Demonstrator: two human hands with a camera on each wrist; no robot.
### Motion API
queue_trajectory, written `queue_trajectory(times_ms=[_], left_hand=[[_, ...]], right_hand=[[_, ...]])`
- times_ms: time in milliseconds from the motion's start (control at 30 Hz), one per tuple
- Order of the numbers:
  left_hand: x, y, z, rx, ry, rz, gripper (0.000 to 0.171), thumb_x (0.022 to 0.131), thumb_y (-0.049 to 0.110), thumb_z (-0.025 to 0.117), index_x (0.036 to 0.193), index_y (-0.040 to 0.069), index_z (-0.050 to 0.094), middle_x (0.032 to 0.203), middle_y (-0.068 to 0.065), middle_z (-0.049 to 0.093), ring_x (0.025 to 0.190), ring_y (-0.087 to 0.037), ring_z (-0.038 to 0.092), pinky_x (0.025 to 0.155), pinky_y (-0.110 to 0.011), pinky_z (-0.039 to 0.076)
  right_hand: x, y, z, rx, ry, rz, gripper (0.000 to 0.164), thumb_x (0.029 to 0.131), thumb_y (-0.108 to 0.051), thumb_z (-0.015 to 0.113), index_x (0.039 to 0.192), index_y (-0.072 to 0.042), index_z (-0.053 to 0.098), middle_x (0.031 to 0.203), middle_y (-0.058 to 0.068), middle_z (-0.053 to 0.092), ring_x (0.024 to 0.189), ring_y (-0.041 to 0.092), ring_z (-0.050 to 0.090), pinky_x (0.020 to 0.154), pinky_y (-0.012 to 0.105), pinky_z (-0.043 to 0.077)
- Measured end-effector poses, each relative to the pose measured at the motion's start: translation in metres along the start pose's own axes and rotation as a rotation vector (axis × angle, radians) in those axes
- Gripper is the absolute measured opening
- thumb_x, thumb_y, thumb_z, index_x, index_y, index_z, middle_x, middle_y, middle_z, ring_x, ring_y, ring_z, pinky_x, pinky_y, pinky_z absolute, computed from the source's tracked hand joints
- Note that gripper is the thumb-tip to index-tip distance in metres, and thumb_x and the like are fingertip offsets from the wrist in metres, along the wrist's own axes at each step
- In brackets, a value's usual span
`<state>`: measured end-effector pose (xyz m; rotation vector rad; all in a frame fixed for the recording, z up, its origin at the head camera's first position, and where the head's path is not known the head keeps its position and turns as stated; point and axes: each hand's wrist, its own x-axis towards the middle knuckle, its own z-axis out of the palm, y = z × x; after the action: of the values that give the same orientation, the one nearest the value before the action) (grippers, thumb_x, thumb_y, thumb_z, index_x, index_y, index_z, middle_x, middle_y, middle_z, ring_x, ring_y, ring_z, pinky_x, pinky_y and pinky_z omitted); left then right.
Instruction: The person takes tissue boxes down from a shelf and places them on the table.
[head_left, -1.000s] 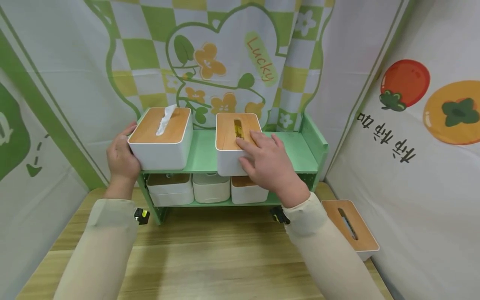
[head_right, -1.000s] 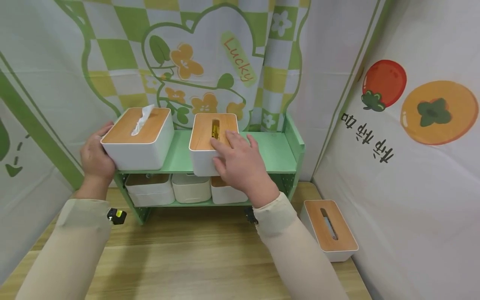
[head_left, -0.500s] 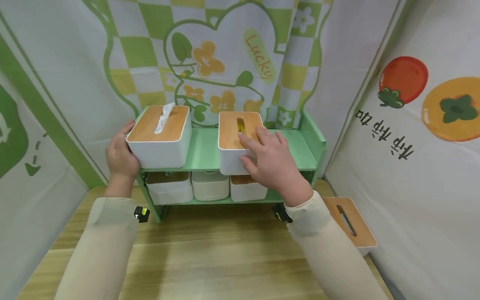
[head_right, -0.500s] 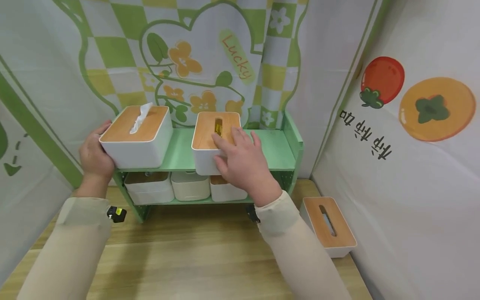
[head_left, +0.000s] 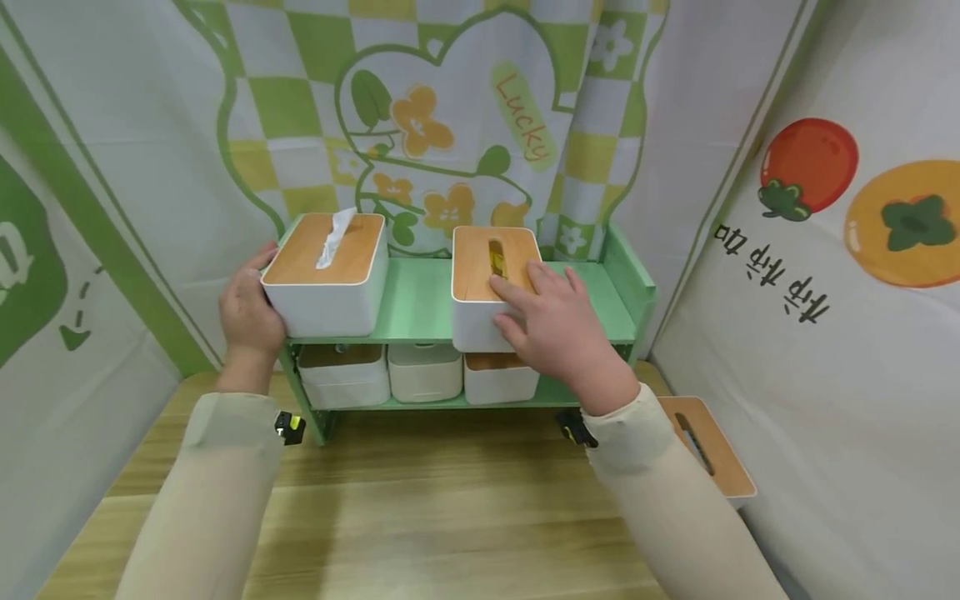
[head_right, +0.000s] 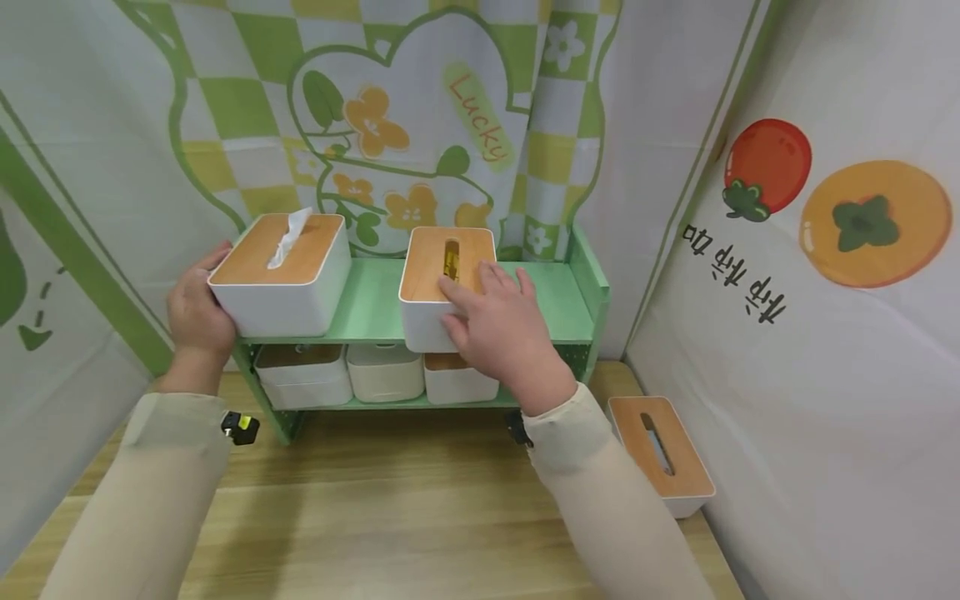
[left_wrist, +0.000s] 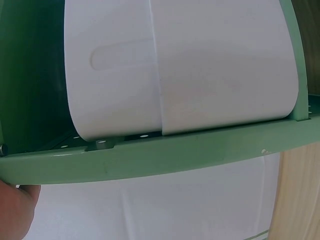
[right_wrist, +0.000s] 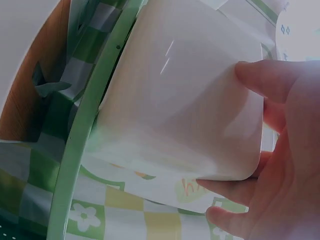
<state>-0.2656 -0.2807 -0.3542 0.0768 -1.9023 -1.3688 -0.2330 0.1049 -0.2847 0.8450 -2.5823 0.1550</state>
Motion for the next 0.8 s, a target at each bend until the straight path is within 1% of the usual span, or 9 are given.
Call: queue_trajectory(times_ms=[167,233,467,633,800], left_hand=[[0.0,-0.001,-0.001,-0.006,-0.022,-0.007,0.054,0.106,0.036,0.023,0.138,0.015,0.061,0.145,0.012,0.051,0.134,-0.002,0.04,0.111,-0.022,0.027],[0.0,-0.001,-0.001,-0.003,-0.016,0.001,0.054,0.106,0.036,0.023,0.137,0.015,0.061,0.145,0.012,0.052,0.134,-0.003,0.04,0.111,-0.023,0.027],[0.002,-0.001,0.0,0.01,-0.016,-0.003,0.055,0.105,0.038,0.022,0.138,0.016,0.061,0.145,0.012,0.051,0.134,-0.004,0.041,0.111,-0.024,0.027],[0.002,-0.001,0.0,0.007,-0.02,-0.007,0.055,0.105,0.037,0.022,0.138,0.017,0.061,0.145,0.013,0.052,0.134,-0.004,0.041,0.112,-0.025,0.027],[0.0,-0.002,-0.002,0.01,-0.02,-0.005,0.055,0.105,0.037,0.022,0.138,0.017,0.061,0.144,0.012,0.052,0.134,-0.005,0.041,0.112,-0.025,0.027]], right_hand=[[0.0,0.002,0.004,0.028,0.014,-0.003,0.053,0.1,-0.039,0.058,0.15,-0.023,0.048,0.149,0.027,0.039,0.138,0.039,0.036,0.112,0.062,0.018],[0.0,0.002,0.006,0.041,0.015,-0.007,0.053,0.1,-0.039,0.058,0.15,-0.023,0.048,0.15,0.026,0.038,0.139,0.038,0.036,0.112,0.062,0.017],[-0.002,0.002,0.002,0.024,0.009,-0.005,0.052,0.101,-0.04,0.057,0.149,-0.023,0.05,0.149,0.027,0.039,0.137,0.041,0.037,0.111,0.061,0.021],[-0.008,0.003,-0.003,0.024,0.014,-0.005,0.052,0.099,-0.039,0.06,0.148,-0.022,0.052,0.147,0.028,0.041,0.135,0.041,0.039,0.11,0.062,0.022],[-0.01,0.008,-0.004,0.05,0.036,-0.046,0.051,0.098,-0.036,0.063,0.146,-0.021,0.054,0.144,0.026,0.043,0.133,0.038,0.041,0.111,0.063,0.02]])
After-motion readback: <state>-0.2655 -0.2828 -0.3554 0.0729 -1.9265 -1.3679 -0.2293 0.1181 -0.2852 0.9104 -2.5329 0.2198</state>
